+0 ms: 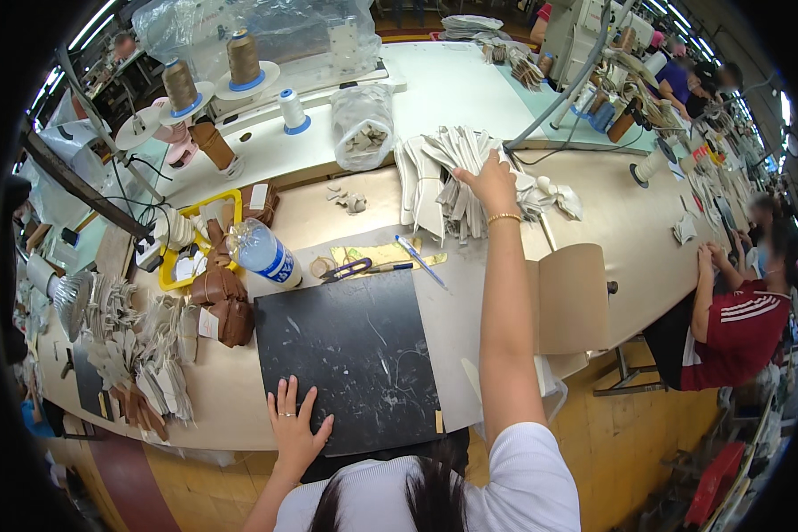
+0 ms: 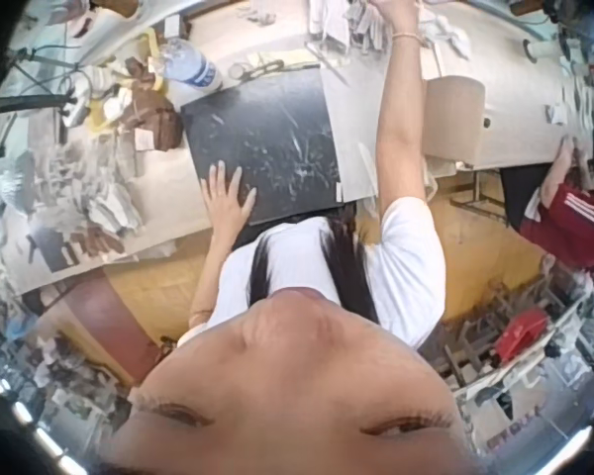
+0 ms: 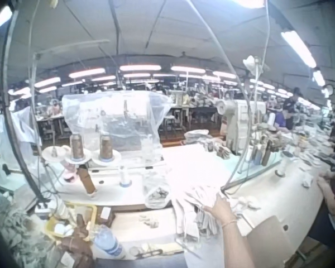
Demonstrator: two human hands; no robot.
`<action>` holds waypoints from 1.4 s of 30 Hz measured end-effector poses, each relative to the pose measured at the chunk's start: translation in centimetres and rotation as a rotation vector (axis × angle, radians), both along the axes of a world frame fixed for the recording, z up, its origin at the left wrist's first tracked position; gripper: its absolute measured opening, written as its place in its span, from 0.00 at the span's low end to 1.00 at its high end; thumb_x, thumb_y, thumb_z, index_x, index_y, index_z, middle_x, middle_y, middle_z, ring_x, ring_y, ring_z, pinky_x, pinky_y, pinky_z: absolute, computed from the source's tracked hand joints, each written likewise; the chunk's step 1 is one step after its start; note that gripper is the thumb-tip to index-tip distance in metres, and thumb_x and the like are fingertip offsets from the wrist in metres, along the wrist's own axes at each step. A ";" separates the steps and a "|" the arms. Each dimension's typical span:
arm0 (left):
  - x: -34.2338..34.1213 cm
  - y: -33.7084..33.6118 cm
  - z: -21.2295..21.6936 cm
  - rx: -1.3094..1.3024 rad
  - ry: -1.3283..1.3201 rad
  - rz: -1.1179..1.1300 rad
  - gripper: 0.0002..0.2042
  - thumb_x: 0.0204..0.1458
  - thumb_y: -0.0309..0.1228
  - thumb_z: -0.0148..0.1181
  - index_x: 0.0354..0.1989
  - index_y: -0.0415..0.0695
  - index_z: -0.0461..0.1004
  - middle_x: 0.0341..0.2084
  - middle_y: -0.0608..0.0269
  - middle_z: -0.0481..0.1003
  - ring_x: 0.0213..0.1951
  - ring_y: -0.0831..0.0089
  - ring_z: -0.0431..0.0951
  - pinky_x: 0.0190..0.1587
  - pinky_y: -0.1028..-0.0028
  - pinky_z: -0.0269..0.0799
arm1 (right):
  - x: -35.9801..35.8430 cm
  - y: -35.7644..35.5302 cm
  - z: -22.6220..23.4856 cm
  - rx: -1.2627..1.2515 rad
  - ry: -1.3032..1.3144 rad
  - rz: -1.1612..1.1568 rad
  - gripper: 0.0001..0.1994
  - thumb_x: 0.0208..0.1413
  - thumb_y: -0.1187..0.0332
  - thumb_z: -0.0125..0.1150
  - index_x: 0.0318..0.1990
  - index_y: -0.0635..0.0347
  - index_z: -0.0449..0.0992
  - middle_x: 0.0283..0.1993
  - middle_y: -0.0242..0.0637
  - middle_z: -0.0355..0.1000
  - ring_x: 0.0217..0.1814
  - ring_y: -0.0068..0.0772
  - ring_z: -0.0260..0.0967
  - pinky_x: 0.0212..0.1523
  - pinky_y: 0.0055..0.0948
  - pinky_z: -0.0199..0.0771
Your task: The person gathers white fabric pieces from a coworker, moves to a workstation, and marks individual pieces with a pen. The person handles the pieces one at a time, aligns them on a black mat, and writes on them under a purple light.
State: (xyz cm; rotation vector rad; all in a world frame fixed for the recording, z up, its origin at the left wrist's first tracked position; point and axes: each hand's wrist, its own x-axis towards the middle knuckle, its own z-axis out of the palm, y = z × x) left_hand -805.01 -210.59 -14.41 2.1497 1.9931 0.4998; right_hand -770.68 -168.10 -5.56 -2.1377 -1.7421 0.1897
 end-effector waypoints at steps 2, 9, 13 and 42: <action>0.0 -0.1 -0.1 0.001 0.000 0.002 0.27 0.48 0.46 0.66 0.57 0.50 0.73 0.68 0.47 0.57 0.70 0.48 0.53 0.67 0.42 0.46 | -0.3 2.5 -1.8 -0.065 0.106 0.001 0.55 0.41 0.42 0.73 0.70 0.67 0.52 0.60 0.63 0.66 0.62 0.64 0.65 0.61 0.47 0.68; 0.0 -0.1 -0.1 -0.026 -0.002 0.001 0.27 0.48 0.46 0.66 0.57 0.50 0.73 0.68 0.48 0.57 0.70 0.47 0.53 0.68 0.41 0.45 | -0.6 4.6 -3.8 -0.163 0.172 0.005 0.65 0.37 0.36 0.74 0.72 0.71 0.41 0.61 0.65 0.66 0.62 0.59 0.68 0.63 0.44 0.66; -0.1 -0.2 0.1 -0.051 -0.001 0.005 0.28 0.47 0.46 0.67 0.57 0.50 0.72 0.69 0.48 0.56 0.70 0.48 0.52 0.68 0.41 0.44 | 1.4 4.5 -2.6 -0.214 0.364 0.021 0.62 0.35 0.29 0.68 0.65 0.80 0.56 0.56 0.65 0.70 0.57 0.55 0.72 0.58 0.40 0.71; 0.1 0.1 0.1 -0.025 -0.005 -0.004 0.28 0.48 0.45 0.66 0.58 0.50 0.71 0.68 0.48 0.56 0.70 0.48 0.52 0.68 0.41 0.44 | 3.4 6.8 -3.5 -0.367 0.375 0.122 0.65 0.27 0.33 0.75 0.64 0.83 0.57 0.62 0.64 0.65 0.63 0.52 0.67 0.60 0.38 0.69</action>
